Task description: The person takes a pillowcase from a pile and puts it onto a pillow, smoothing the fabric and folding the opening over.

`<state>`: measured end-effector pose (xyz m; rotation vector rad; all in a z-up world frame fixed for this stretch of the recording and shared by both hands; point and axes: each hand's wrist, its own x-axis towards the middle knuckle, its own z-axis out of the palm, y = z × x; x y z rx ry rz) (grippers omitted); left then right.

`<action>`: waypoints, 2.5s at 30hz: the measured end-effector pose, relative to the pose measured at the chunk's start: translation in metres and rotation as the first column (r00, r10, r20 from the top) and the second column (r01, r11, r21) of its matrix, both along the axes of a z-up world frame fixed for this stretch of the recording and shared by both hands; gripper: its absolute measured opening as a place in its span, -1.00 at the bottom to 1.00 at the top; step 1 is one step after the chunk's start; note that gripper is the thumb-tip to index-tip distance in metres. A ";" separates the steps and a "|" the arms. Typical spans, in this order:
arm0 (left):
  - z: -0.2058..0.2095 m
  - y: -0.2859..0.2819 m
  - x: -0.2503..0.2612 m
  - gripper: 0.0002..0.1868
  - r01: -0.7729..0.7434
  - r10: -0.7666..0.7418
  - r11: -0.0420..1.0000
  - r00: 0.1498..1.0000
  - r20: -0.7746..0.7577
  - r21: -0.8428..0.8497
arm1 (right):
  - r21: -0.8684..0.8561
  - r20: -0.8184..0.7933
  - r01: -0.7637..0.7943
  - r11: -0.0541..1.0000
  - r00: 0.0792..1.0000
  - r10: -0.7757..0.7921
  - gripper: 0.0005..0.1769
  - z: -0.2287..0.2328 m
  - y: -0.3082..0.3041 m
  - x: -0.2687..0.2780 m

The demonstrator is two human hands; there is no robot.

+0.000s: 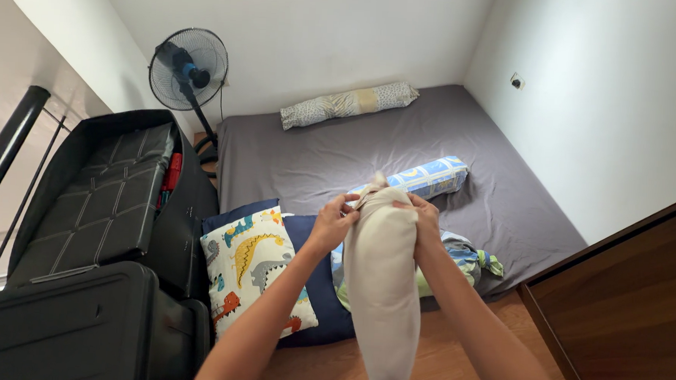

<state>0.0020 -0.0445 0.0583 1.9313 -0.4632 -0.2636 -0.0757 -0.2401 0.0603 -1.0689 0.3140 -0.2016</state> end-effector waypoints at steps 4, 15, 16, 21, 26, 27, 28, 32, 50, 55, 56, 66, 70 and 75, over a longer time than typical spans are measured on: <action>-0.014 -0.004 0.008 -0.55 0.039 -0.045 0.998 0.992 -0.116 -0.052 | 0.173 0.008 0.143 0.975 0.989 -0.146 -0.72 -0.004 -0.004 0.023; -0.092 0.078 -0.061 -0.46 0.058 -0.297 0.895 0.817 -0.494 -0.443 | 0.543 0.213 -0.055 0.838 0.974 -0.074 -0.85 0.006 -0.079 0.051; -0.104 0.086 -0.060 -0.46 0.043 -0.378 0.823 0.787 -0.488 -0.567 | 0.617 0.155 -0.023 0.786 0.984 -0.093 -0.84 0.004 -0.082 0.059; -0.165 0.060 -0.043 -0.48 -0.242 -0.908 0.130 0.359 -0.214 -0.961 | 0.661 0.066 0.087 0.745 0.983 -0.173 -0.83 0.010 -0.078 0.070; -0.151 0.015 -0.011 -0.60 -0.436 -0.259 0.760 0.477 -0.840 -0.482 | 0.726 -0.026 0.239 0.645 0.946 -0.322 -0.75 0.037 -0.091 0.047; -0.147 0.013 -0.005 -0.58 -0.430 -0.200 0.784 0.509 -0.837 -0.448 | 0.761 -0.032 0.236 0.604 0.944 -0.328 -0.75 0.043 -0.097 0.042; -0.145 0.009 -0.001 -0.57 -0.421 -0.143 0.807 0.542 -0.828 -0.415 | 0.794 -0.035 0.231 0.562 0.941 -0.337 -0.74 0.052 -0.103 0.039; -0.157 -0.016 -0.023 -0.68 -0.374 -0.238 0.765 0.592 -0.770 -0.524 | 0.797 -0.022 0.235 0.557 0.932 -0.362 -0.69 0.084 -0.112 0.031; -0.028 -0.028 -0.074 -0.63 0.456 -0.664 0.701 0.698 0.268 0.548 | 0.957 -0.036 0.166 0.237 0.881 -0.471 -0.74 0.151 -0.155 -0.050; 0.039 -0.012 -0.071 -0.51 0.612 -0.674 0.719 0.729 0.119 0.329 | 0.758 -0.145 0.443 0.479 0.830 -0.539 -0.66 0.080 -0.201 -0.044; 0.051 -0.005 -0.068 -0.51 0.604 -0.666 0.727 0.737 0.119 0.328 | 0.700 -0.092 0.404 0.589 0.869 -0.487 -0.67 0.055 -0.215 -0.040; 0.075 0.037 -0.103 -0.74 0.280 -0.476 0.862 0.731 0.489 0.422 | 0.294 -0.245 0.445 0.846 0.890 -0.384 -0.67 -0.083 -0.172 -0.009; 0.067 0.067 -0.093 -0.80 0.196 -0.209 0.968 0.975 0.076 0.156 | 0.163 -0.280 0.356 0.920 0.911 -0.303 -0.78 -0.028 -0.114 -0.016; 0.074 0.090 -0.110 -0.80 0.115 -0.188 0.956 0.947 0.260 0.271 | 0.245 -0.199 0.196 0.950 0.969 -0.148 -0.86 -0.004 -0.057 -0.022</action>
